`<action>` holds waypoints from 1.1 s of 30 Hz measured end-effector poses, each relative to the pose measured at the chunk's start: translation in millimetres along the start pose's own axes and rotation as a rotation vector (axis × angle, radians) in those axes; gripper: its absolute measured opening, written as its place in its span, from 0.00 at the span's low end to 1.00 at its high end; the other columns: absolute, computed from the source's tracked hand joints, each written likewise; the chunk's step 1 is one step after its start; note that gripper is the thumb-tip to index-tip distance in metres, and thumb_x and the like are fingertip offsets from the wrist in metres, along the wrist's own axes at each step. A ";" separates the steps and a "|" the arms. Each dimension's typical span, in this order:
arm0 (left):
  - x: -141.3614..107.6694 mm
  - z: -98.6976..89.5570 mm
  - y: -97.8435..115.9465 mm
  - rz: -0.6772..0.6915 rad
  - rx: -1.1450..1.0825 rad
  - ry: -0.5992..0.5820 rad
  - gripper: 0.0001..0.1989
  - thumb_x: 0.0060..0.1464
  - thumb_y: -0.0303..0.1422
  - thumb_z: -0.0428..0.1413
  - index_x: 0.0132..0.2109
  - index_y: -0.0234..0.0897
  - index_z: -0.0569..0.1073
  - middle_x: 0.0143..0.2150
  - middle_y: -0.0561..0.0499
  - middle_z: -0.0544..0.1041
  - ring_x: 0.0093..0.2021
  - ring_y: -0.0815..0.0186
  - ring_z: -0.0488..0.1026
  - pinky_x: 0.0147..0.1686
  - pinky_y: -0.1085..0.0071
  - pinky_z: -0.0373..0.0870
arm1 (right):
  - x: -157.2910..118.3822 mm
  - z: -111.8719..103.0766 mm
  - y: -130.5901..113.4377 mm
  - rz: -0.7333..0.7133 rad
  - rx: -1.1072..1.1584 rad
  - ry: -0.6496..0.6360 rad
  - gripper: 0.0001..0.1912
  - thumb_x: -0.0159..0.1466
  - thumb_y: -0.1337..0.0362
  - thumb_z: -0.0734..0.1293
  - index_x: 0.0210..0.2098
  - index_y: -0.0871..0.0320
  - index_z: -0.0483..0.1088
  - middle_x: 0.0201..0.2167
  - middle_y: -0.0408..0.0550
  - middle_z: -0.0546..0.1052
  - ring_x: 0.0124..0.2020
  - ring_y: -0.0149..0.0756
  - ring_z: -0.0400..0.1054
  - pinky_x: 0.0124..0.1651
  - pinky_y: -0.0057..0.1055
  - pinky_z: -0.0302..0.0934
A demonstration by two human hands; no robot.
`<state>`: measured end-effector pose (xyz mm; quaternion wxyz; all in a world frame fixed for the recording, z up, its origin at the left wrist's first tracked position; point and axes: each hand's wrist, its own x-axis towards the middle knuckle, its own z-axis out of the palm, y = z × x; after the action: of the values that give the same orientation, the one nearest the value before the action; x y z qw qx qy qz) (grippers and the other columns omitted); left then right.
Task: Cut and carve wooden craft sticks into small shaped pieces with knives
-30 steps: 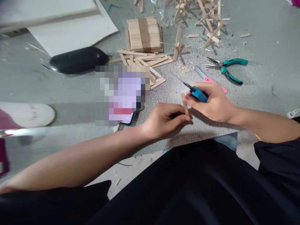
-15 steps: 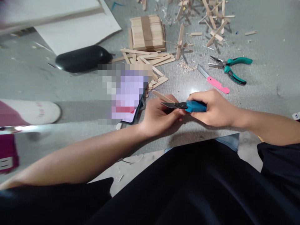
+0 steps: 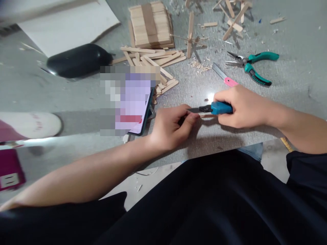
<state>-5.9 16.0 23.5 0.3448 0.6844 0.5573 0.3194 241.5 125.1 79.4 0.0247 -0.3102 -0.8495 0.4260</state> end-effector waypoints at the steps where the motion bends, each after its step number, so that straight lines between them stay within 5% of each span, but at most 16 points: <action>1: -0.3 -0.5 0.6 -0.031 0.105 0.012 0.19 0.75 0.42 0.57 0.34 0.42 0.78 0.26 0.50 0.78 0.28 0.62 0.72 0.32 0.63 0.62 | 0.0 -1.0 0.8 -0.002 -0.026 0.052 0.16 0.64 0.61 0.71 0.27 0.50 0.59 0.20 0.38 0.60 0.25 0.32 0.52 0.35 0.41 0.48; 6: 0.1 -1.5 -1.0 -0.088 0.400 0.042 0.21 0.76 0.48 0.59 0.34 0.43 0.82 0.27 0.47 0.81 0.29 0.57 0.72 0.35 0.59 0.60 | -5.3 -0.7 8.9 0.068 -0.267 0.142 0.32 0.70 0.36 0.74 0.28 0.50 0.57 0.21 0.41 0.60 0.26 0.34 0.47 0.38 0.42 0.41; 11: -0.8 -4.1 -2.5 -0.048 0.426 0.027 0.25 0.78 0.51 0.57 0.33 0.44 0.81 0.25 0.48 0.81 0.27 0.58 0.72 0.36 0.57 0.65 | -15.8 14.8 19.6 0.123 -0.321 0.147 0.38 0.70 0.27 0.73 0.26 0.51 0.60 0.18 0.41 0.55 0.25 0.34 0.38 0.39 0.42 0.35; 21: -2.9 -8.2 -1.1 -0.022 0.480 -0.026 0.25 0.78 0.48 0.53 0.33 0.45 0.81 0.26 0.46 0.81 0.28 0.56 0.73 0.35 0.56 0.64 | -15.6 28.1 13.3 0.198 -0.288 0.197 0.41 0.69 0.24 0.71 0.26 0.53 0.59 0.19 0.41 0.52 0.27 0.32 0.35 0.44 0.43 0.29; 29: -3.8 -8.5 0.5 -0.052 0.439 -0.021 0.23 0.78 0.48 0.56 0.35 0.45 0.83 0.26 0.48 0.80 0.29 0.56 0.75 0.38 0.57 0.68 | -14.5 28.8 11.5 0.196 -0.218 0.187 0.40 0.68 0.28 0.74 0.24 0.54 0.59 0.18 0.44 0.54 0.27 0.37 0.58 0.42 0.42 0.35; 33: -3.8 -8.4 0.7 -0.056 0.441 -0.024 0.22 0.78 0.47 0.56 0.36 0.45 0.85 0.26 0.48 0.80 0.29 0.56 0.75 0.39 0.56 0.69 | -14.0 29.1 10.5 0.191 -0.233 0.176 0.40 0.70 0.29 0.72 0.24 0.54 0.58 0.18 0.44 0.54 0.28 0.38 0.60 0.43 0.42 0.35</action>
<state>-13.1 13.2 28.6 0.2024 0.7314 0.6282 0.1719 249.1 101.5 56.2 0.0223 -0.4265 -0.8543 0.2961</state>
